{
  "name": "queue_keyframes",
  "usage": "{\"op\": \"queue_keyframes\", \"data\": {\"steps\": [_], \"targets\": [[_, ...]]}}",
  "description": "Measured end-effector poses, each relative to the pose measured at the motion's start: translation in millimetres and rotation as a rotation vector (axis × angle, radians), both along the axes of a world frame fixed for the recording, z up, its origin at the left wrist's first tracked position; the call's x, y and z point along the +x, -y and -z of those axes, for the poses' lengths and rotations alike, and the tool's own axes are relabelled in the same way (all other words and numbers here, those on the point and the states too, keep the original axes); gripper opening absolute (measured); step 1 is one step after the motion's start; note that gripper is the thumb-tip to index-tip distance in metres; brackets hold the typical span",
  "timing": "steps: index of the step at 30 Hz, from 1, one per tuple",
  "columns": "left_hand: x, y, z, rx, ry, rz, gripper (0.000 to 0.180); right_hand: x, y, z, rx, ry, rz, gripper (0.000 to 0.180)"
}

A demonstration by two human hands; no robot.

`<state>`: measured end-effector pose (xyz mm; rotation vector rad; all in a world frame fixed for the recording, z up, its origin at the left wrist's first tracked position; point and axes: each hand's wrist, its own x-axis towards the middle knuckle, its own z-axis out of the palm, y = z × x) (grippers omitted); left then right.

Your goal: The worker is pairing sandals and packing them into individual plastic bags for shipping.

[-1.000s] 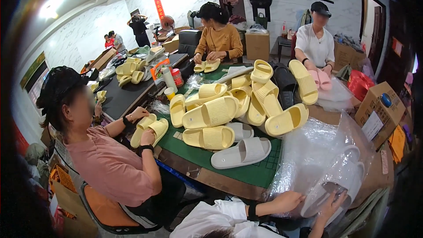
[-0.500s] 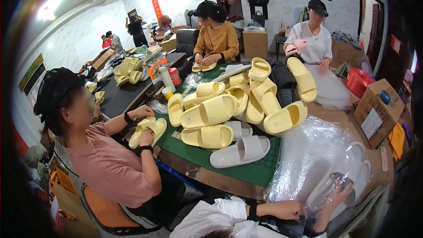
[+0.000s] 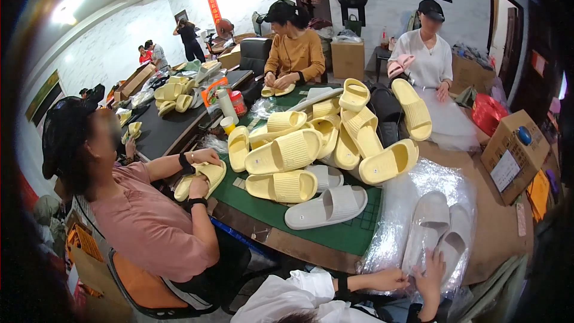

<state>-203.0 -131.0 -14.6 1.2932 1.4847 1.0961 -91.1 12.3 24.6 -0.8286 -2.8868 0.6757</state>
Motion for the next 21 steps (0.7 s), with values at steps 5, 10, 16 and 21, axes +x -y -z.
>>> {"op": "queue_keyframes", "data": {"steps": [5,10,16,21], "targets": [[2.7,0.6,-0.6,0.023,-0.093,-0.007,0.027,-16.7,11.6,21.0,0.197,-0.048,0.059,0.060],[4.3,1.4,8.5,0.086,0.018,-0.009,0.027,-12.3,8.0,4.2,0.104,-0.045,0.049,0.057],[2.6,5.4,-9.5,0.028,0.033,0.015,0.028,19.0,-3.6,3.6,0.196,-0.184,0.142,0.064],[4.5,3.6,-0.6,0.077,0.011,-0.013,0.029,36.9,-11.2,9.8,0.077,-0.191,0.283,0.078]]}}
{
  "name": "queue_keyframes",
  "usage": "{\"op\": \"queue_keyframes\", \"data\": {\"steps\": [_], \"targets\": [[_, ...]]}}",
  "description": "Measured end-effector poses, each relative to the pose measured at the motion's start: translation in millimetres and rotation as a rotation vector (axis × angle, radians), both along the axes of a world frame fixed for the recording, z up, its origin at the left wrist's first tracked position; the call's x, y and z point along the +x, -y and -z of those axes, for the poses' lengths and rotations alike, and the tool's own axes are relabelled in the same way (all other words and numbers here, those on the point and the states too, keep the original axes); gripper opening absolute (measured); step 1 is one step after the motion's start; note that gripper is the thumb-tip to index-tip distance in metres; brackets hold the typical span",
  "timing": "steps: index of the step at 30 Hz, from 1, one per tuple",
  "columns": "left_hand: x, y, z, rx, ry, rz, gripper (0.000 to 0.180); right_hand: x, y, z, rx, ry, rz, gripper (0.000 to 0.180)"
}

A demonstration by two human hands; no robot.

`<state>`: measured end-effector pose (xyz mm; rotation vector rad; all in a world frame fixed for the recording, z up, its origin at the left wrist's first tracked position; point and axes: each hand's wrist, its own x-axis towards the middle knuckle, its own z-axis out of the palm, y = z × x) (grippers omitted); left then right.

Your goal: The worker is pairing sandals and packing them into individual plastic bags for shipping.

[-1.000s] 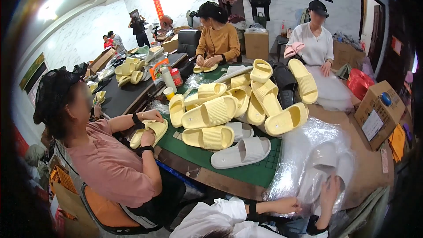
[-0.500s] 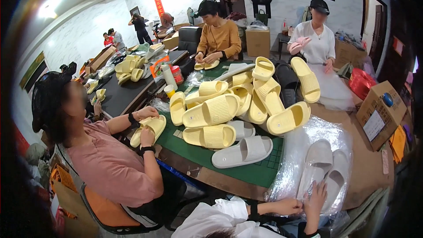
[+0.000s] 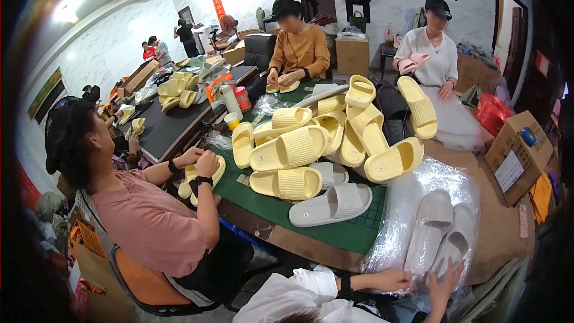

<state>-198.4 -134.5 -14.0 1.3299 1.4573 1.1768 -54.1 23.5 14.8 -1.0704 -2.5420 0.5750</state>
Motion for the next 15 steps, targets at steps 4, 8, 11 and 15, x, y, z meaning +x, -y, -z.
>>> {"op": "queue_keyframes", "data": {"steps": [4,8,11,15], "targets": [[-0.4,-2.3,3.9,-0.021,-0.047,-0.006,0.028,5.1,-6.1,3.9,-0.168,-0.057,0.002,0.085],[-3.4,-0.3,-9.3,-0.066,-0.076,0.017,0.028,8.1,-10.9,2.2,-0.237,-0.069,-0.087,0.098],[-1.1,-0.2,-3.3,-0.025,-0.034,-0.005,0.028,15.9,-12.6,-1.6,-0.215,-0.034,-0.189,0.105],[-1.0,-2.0,-1.9,-0.030,-0.016,-0.012,0.027,17.6,-8.6,-1.7,-0.106,0.094,-0.258,0.099]]}}
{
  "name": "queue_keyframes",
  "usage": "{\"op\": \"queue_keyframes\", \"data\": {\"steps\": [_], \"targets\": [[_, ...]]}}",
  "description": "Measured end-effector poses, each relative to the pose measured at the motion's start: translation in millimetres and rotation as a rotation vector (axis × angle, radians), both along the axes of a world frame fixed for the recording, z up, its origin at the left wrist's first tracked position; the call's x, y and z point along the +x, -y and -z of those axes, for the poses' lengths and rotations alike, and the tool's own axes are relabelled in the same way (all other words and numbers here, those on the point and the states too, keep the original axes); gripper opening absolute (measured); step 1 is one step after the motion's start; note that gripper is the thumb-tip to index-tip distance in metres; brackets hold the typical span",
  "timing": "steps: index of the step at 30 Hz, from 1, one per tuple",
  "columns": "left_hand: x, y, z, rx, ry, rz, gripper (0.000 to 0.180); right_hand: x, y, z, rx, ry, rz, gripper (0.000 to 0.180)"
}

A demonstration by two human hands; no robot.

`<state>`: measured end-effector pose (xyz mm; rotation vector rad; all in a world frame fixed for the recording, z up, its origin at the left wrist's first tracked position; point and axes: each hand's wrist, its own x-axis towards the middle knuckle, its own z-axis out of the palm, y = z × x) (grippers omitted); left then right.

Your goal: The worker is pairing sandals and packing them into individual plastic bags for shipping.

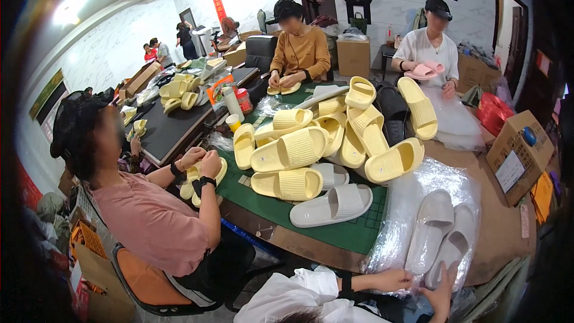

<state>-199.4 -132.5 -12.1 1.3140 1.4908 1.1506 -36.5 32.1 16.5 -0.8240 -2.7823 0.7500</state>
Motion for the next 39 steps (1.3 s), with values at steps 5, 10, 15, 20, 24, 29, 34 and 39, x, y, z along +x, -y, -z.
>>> {"op": "queue_keyframes", "data": {"steps": [5,10,15,20,24,29,34,39], "targets": [[5.9,2.9,0.3,0.016,-0.166,0.044,0.024,-8.0,-5.3,32.0,0.098,-0.183,0.115,0.083],[9.2,5.6,2.7,0.157,-0.050,0.027,0.020,-18.6,1.7,28.5,0.084,-0.244,0.146,0.081],[3.8,3.7,-6.2,0.077,0.120,0.094,0.021,-23.4,18.5,0.7,0.017,-0.132,0.088,0.085],[3.7,6.1,-5.1,0.076,0.277,0.114,0.027,-36.9,22.2,21.1,0.090,-0.166,0.214,0.084],[-4.4,6.5,-12.3,0.075,0.313,0.139,0.039,-41.6,28.3,8.9,0.053,-0.308,0.276,0.063],[-3.6,-0.8,-19.1,0.228,0.437,0.005,0.046,-12.1,24.3,-29.1,-0.187,-0.543,0.307,0.022],[-2.4,0.3,-44.3,0.239,0.536,-0.008,0.047,6.2,38.5,-88.9,-1.699,0.035,-0.497,0.037],[1.7,-3.1,-51.9,0.025,0.806,0.190,0.032,-5.2,47.0,-6.4,-1.644,-0.640,-0.133,0.064]]}}
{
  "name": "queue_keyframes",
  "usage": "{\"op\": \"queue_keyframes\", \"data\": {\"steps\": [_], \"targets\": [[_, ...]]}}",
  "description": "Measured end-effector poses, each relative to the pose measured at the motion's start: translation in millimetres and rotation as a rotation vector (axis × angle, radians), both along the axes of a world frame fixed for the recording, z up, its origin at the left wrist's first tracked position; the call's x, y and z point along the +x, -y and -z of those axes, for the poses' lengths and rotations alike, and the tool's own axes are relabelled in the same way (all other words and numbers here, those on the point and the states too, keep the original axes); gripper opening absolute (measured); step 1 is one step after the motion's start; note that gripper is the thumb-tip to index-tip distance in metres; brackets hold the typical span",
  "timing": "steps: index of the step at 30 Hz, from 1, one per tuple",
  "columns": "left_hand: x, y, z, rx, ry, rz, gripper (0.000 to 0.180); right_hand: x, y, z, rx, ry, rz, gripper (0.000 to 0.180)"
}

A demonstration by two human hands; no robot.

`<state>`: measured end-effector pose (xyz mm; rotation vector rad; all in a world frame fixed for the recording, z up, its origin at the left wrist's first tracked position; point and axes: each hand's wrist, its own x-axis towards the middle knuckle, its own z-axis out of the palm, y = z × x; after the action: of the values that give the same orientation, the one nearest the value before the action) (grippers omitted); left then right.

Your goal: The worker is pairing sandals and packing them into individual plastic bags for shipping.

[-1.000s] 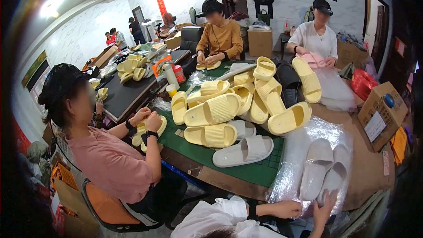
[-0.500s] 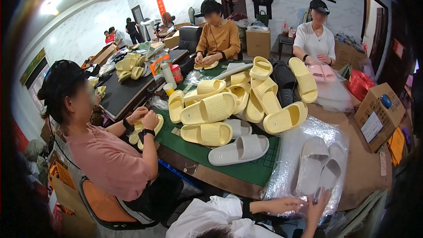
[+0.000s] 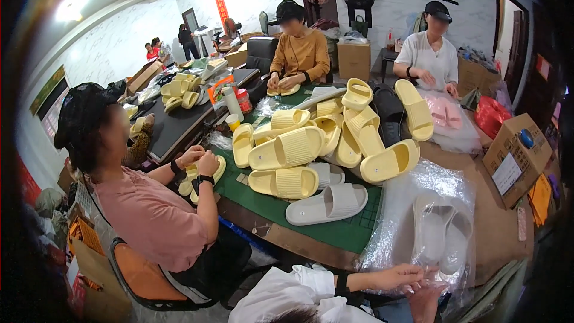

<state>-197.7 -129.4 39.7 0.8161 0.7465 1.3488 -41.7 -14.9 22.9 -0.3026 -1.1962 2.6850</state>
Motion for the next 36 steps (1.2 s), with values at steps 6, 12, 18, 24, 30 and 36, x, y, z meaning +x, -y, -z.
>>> {"op": "queue_keyframes", "data": {"steps": [6,12,18,24,30,36], "targets": [[18.5,5.4,-11.6,0.264,-0.414,-0.228,0.028,-21.9,-8.5,11.7,-0.234,0.062,0.480,0.069],[3.7,13.0,-10.5,0.289,-0.696,-0.071,0.026,-22.7,-39.4,48.7,-0.219,0.286,0.467,0.050],[7.5,16.8,33.1,-0.160,-1.844,-0.324,0.038,-20.9,-34.5,57.9,-0.131,0.290,0.695,0.051],[0.6,12.6,43.6,-0.136,-1.840,-0.377,0.031,-27.4,-37.8,43.4,-0.267,0.330,0.765,0.032],[-2.5,5.0,36.7,-0.050,-1.842,-0.529,0.030,-20.4,-49.9,34.5,-0.145,0.179,0.902,0.023],[2.3,6.4,50.8,-0.114,-1.929,-0.350,0.042,10.3,-60.4,-12.1,-0.190,0.199,0.882,0.010]]}}
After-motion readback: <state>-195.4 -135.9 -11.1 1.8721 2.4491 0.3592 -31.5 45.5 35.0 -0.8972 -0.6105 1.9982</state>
